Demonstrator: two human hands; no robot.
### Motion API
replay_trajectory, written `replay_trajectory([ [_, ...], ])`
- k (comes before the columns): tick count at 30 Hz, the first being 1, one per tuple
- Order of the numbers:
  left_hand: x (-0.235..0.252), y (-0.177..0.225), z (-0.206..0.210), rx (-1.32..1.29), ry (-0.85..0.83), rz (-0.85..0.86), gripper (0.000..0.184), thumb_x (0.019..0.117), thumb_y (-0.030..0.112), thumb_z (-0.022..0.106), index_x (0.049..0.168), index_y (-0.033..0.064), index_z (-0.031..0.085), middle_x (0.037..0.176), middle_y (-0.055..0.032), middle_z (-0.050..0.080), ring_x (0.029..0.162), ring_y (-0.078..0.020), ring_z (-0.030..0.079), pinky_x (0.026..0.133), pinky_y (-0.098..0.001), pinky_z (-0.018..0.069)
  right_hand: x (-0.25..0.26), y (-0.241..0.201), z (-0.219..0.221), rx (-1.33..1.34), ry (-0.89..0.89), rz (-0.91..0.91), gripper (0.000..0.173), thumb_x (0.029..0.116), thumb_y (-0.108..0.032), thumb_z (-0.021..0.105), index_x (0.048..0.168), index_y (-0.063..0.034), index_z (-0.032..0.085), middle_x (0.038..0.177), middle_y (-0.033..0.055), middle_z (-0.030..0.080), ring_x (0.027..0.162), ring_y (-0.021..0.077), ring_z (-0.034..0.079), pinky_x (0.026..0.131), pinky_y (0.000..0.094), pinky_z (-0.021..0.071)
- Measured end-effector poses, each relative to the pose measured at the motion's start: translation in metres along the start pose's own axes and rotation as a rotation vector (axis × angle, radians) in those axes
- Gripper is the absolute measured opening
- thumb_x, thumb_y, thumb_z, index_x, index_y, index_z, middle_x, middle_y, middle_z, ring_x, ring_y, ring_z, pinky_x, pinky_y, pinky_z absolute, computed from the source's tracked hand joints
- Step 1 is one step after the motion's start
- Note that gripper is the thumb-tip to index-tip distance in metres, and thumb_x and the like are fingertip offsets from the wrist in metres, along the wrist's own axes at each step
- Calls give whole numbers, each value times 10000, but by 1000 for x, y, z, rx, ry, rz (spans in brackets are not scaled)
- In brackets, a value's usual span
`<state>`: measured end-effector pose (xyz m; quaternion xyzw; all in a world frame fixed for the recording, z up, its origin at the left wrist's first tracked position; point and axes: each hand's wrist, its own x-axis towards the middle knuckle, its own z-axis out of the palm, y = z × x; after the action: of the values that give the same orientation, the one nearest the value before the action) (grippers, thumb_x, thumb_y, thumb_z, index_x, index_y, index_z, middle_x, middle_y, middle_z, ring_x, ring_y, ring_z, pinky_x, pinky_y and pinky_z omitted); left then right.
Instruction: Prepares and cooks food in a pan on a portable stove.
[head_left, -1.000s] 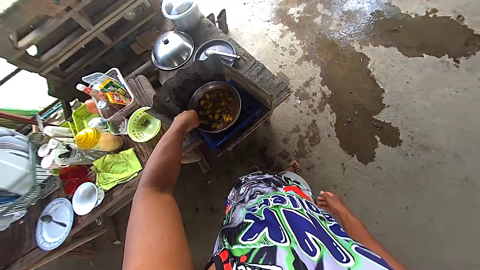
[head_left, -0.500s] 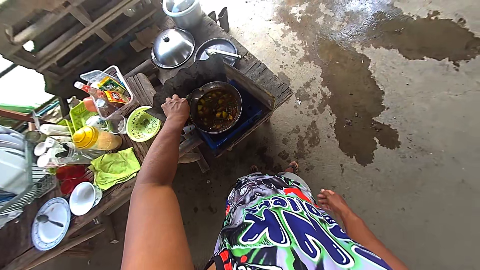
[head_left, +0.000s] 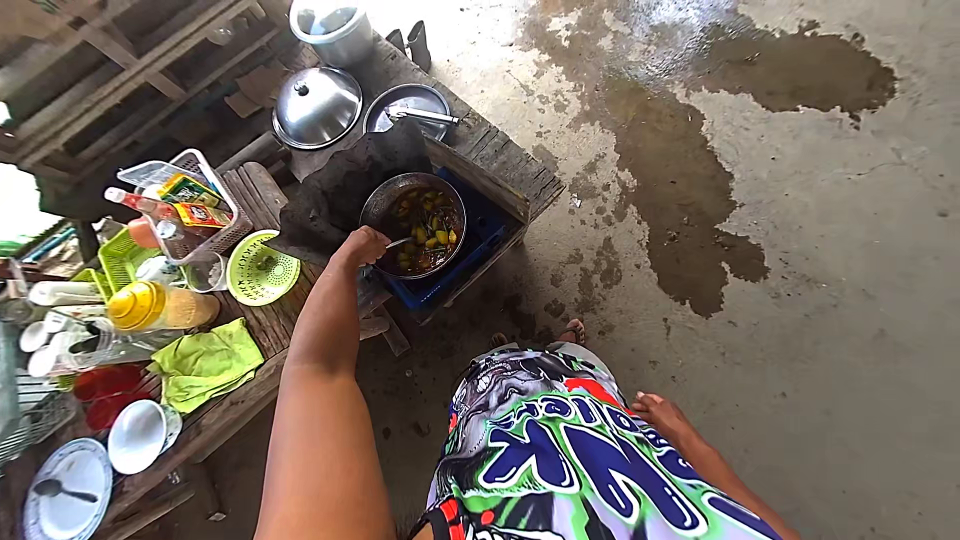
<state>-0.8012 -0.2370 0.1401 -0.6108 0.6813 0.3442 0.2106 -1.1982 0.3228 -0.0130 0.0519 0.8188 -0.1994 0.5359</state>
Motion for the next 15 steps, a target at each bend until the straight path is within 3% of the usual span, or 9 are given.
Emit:
replay_trajectory([
  [2, 1, -2, 4, -50, 16, 21, 343, 995, 101, 571, 1306, 175, 694, 859, -92, 653, 638, -178, 526, 609, -390, 457, -4, -4, 1, -3, -4, -2, 448, 1137, -301, 391, 1421, 26, 506, 1323, 254, 615, 1080, 332, 670, 919, 479, 532],
  [5, -9, -7, 1, -57, 58, 53, 369, 983, 84, 570, 1318, 176, 695, 935, -134, 684, 706, -223, 576, 669, -445, 487, -2, -7, 1, 6, -11, -12, 455, 1136, -309, 390, 1430, 22, 494, 1323, 250, 619, 1062, 331, 674, 903, 481, 534],
  [8, -22, -18, -10, 31, 141, 103, 343, 984, 86, 578, 1273, 184, 734, 1101, -205, 728, 981, -396, 684, 845, -647, 507, 6, -9, -1, 7, -20, -20, 456, 1135, -316, 390, 1429, 16, 494, 1331, 247, 611, 1059, 333, 674, 895, 484, 541],
  [9, -27, -21, -13, 67, 171, 87, 345, 974, 99, 583, 1253, 221, 746, 1139, -210, 727, 1068, -445, 674, 876, -712, 487, 9, -10, -2, 0, -21, -22, 456, 1135, -318, 390, 1428, 14, 498, 1331, 246, 614, 1064, 337, 675, 896, 488, 541],
  [11, -41, -23, -19, 152, 219, 30, 375, 956, 118, 583, 1238, 302, 747, 1184, -192, 725, 1133, -474, 654, 867, -766, 467, 14, -13, -3, -9, -21, -30, 456, 1136, -321, 386, 1430, 10, 497, 1330, 248, 613, 1058, 344, 677, 892, 496, 542],
  [15, -65, -26, -25, 258, 300, 3, 376, 945, 114, 587, 1219, 311, 754, 1191, -181, 726, 1128, -470, 655, 835, -756, 467, 22, -16, -5, -23, -29, -44, 458, 1134, -331, 390, 1428, 3, 499, 1307, 241, 623, 1029, 331, 681, 868, 485, 547],
])
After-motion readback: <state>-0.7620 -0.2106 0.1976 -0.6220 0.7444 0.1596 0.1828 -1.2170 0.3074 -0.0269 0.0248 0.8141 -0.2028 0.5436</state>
